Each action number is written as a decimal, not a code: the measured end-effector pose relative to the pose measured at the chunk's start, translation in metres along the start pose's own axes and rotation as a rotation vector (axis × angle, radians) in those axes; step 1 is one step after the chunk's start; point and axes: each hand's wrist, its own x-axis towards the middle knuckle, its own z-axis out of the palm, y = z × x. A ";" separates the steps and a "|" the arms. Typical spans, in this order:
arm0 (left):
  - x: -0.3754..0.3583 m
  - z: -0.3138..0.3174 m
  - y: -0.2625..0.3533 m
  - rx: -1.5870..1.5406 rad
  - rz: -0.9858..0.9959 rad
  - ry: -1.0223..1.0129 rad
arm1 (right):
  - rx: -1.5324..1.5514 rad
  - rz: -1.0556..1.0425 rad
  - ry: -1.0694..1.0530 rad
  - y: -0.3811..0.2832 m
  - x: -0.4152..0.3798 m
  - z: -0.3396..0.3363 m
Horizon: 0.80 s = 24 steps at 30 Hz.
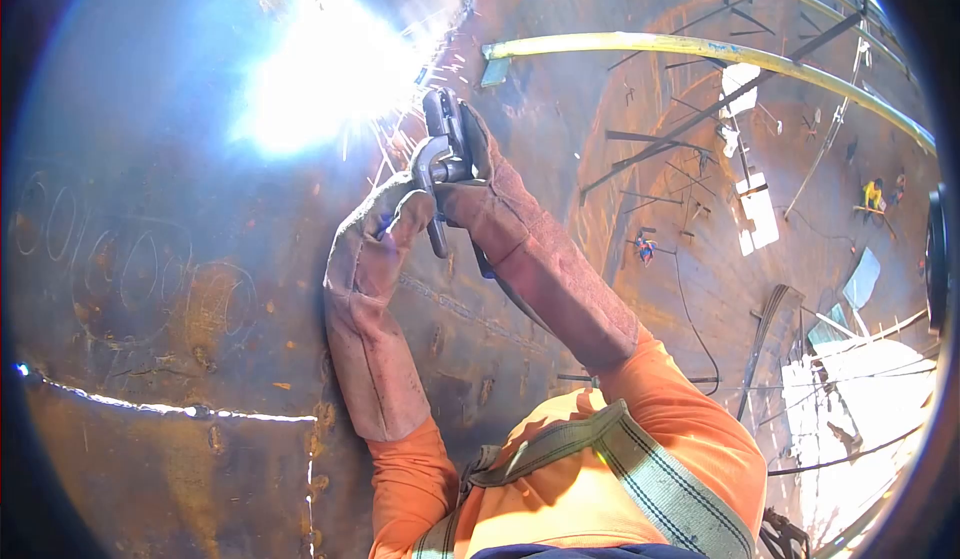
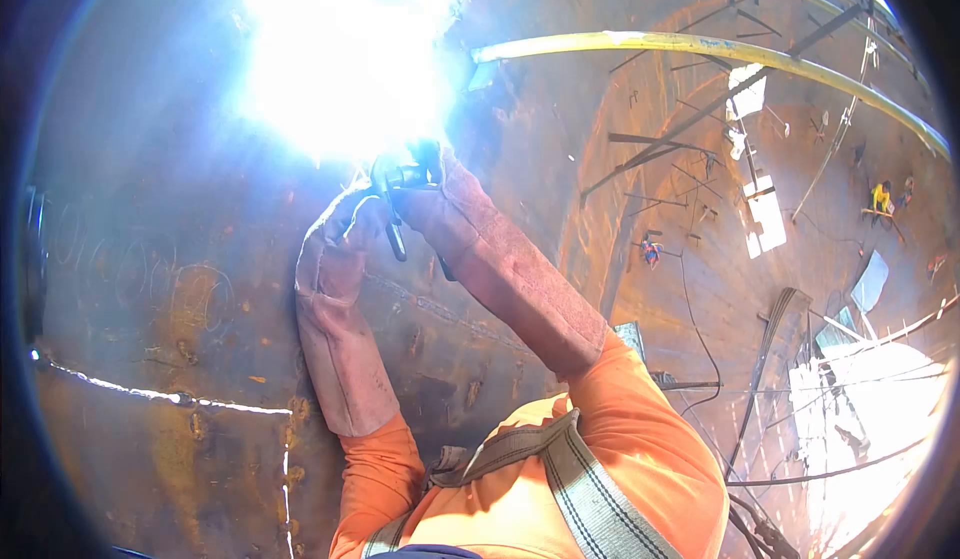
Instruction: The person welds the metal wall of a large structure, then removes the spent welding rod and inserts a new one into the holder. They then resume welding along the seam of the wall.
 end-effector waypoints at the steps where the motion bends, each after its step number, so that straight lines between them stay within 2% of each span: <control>1: 0.008 -0.013 0.015 0.111 0.089 -0.134 | 0.000 -0.001 -0.001 0.005 -0.001 0.001; 2: 0.005 -0.011 0.015 0.111 0.089 -0.134 | -0.090 -0.070 0.004 0.010 -0.003 0.002; 4: 0.000 -0.004 0.012 -0.067 -0.035 -0.048 | -0.270 -0.210 0.014 0.008 -0.006 0.005; 5: 0.001 -0.003 0.008 -0.068 -0.034 -0.047 | -0.270 -0.211 0.014 0.007 -0.007 0.007; 7: 0.006 0.000 -0.004 -0.264 -0.054 -0.102 | 0.179 0.023 0.129 -0.021 -0.013 0.015; 8: 0.009 0.000 -0.015 -0.175 -0.011 -0.073 | -0.098 -0.276 0.226 -0.030 -0.021 0.027; 9: 0.008 -0.002 0.002 -0.173 -0.036 -0.099 | -0.364 -0.437 0.233 -0.009 -0.017 0.021; 12: 0.007 -0.002 0.005 -0.225 -0.018 -0.073 | -0.383 -0.435 0.211 -0.008 -0.010 0.020; 14: 0.007 -0.012 0.023 0.001 -0.192 -0.172 | -0.401 -0.430 0.186 -0.009 -0.009 0.020; 15: 0.008 -0.010 0.011 0.001 -0.192 -0.171 | -0.410 -0.428 0.174 -0.009 -0.009 0.021; 16: 0.011 -0.007 -0.012 -0.112 -0.106 -0.162 | -0.078 -0.091 0.062 -0.059 -0.020 0.014; 17: 0.012 -0.005 -0.024 -0.224 -0.019 -0.151 | -0.079 -0.091 0.060 -0.059 -0.024 0.015; 20: 0.002 0.000 0.008 -0.286 -0.084 -0.054 | 0.072 -0.085 0.125 -0.056 -0.031 0.019; 21: 0.010 -0.008 0.002 0.049 0.023 -0.095 | 0.124 -0.085 0.146 -0.054 -0.031 0.020; 23: 0.012 -0.006 -0.009 0.015 0.077 -0.081 | 0.910 -0.100 -0.003 0.023 0.005 0.034; 24: 0.013 -0.004 -0.016 0.016 0.075 -0.081 | 0.911 -0.098 -0.002 0.020 0.002 0.031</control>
